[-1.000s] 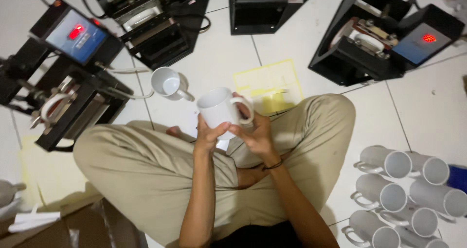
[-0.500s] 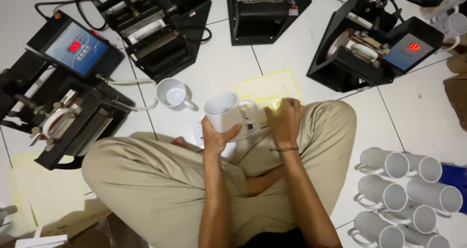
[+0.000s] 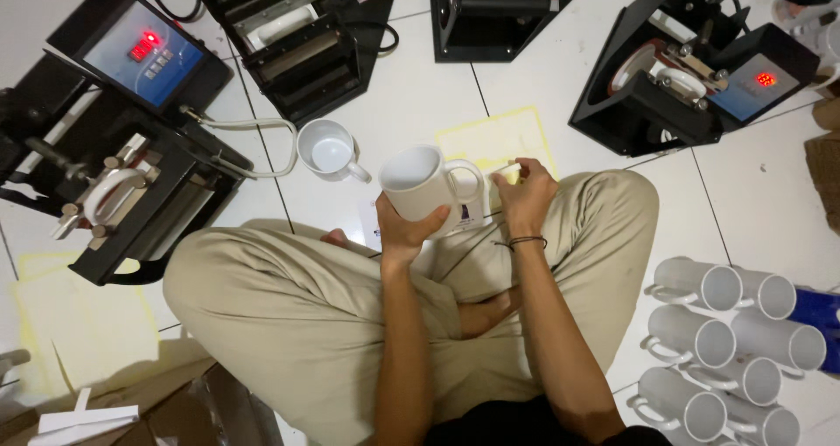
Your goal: The person places a mug into a heat press, closes the lever, and then removes another mug from a different press. Later, the person applies a small adhesive print to a white mug by hand.
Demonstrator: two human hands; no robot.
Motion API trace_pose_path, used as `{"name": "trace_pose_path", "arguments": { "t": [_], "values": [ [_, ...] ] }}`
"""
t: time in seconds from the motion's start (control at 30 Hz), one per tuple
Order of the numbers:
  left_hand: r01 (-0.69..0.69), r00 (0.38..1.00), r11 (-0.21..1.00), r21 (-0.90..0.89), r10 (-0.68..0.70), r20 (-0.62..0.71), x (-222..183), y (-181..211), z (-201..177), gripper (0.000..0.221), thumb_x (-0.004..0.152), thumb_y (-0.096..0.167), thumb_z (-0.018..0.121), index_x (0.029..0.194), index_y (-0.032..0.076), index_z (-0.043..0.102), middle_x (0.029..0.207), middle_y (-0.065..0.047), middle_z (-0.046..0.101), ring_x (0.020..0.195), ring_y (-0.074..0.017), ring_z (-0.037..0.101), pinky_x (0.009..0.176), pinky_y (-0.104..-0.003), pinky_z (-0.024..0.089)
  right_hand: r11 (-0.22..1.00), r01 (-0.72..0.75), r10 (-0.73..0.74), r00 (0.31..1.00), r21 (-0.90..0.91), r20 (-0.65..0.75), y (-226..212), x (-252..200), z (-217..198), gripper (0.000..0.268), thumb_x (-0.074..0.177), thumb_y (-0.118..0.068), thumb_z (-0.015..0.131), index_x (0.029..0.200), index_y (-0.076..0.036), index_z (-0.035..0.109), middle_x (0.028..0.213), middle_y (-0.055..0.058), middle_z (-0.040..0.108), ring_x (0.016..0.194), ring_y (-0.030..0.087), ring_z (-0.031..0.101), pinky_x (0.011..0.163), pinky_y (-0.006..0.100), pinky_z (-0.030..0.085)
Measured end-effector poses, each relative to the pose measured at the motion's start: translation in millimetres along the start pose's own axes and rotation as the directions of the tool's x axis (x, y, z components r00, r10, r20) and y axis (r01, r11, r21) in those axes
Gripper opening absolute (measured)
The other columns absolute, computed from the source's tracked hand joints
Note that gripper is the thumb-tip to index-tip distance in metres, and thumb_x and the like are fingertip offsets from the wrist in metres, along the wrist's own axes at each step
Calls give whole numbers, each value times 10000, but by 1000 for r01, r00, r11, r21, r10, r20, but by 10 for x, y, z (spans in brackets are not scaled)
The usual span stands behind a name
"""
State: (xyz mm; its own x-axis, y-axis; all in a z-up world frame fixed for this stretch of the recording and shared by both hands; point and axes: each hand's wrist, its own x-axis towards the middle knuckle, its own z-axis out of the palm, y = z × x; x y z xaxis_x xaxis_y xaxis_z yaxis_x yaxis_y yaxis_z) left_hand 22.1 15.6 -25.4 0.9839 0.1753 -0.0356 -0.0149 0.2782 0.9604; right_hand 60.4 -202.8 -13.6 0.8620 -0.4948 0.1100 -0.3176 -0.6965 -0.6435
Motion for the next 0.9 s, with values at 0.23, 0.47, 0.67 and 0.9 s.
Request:
{"name": "trace_pose_path", "arguments": {
  "t": [0.23, 0.47, 0.67, 0.9],
  "values": [
    [-35, 999, 999, 25, 34, 41, 24, -27, -7, 778, 595, 294, 997, 1221, 2, 639, 1071, -193, 720, 1048, -243, 661, 905, -485, 514, 993, -9, 17, 998, 116, -66, -151, -16, -44, 507, 637, -78, 974, 1069, -36, 710, 902, 198, 755, 888, 365, 752, 778, 399, 615],
    [-25, 998, 999, 36, 23, 57, -17, -29, -80, 761, 606, 288, 994, 1217, -2, 646, 1079, -197, 717, 1073, -271, 654, 917, -498, 499, 984, 12, 0, 998, 180, -67, -208, -42, -38, 457, 709, -47, 929, 1079, -60, 661, 952, 185, 766, 918, 359, 753, 802, 375, 611],
    [19, 997, 999, 49, -22, 69, -7, 7, 9, 775, 581, 294, 989, 1221, 22, 648, 1105, -171, 720, 1091, -235, 626, 959, -500, 488, 992, -9, 14, 999, 130, -38, -168, -44, -48, 447, 759, -40, 867, 1073, -147, 568, 890, 83, 787, 817, 279, 763, 738, 337, 592],
    [10, 998, 997, 80, -15, 63, 6, 38, 24, 734, 583, 308, 984, 1186, 43, 662, 1069, -161, 724, 1048, -220, 624, 943, -478, 500, 990, 6, -3, 1000, 139, -16, -130, 19, 8, 354, 732, 11, 849, 987, -134, 652, 845, 94, 785, 759, 304, 753, 704, 345, 584]
  ]
}}
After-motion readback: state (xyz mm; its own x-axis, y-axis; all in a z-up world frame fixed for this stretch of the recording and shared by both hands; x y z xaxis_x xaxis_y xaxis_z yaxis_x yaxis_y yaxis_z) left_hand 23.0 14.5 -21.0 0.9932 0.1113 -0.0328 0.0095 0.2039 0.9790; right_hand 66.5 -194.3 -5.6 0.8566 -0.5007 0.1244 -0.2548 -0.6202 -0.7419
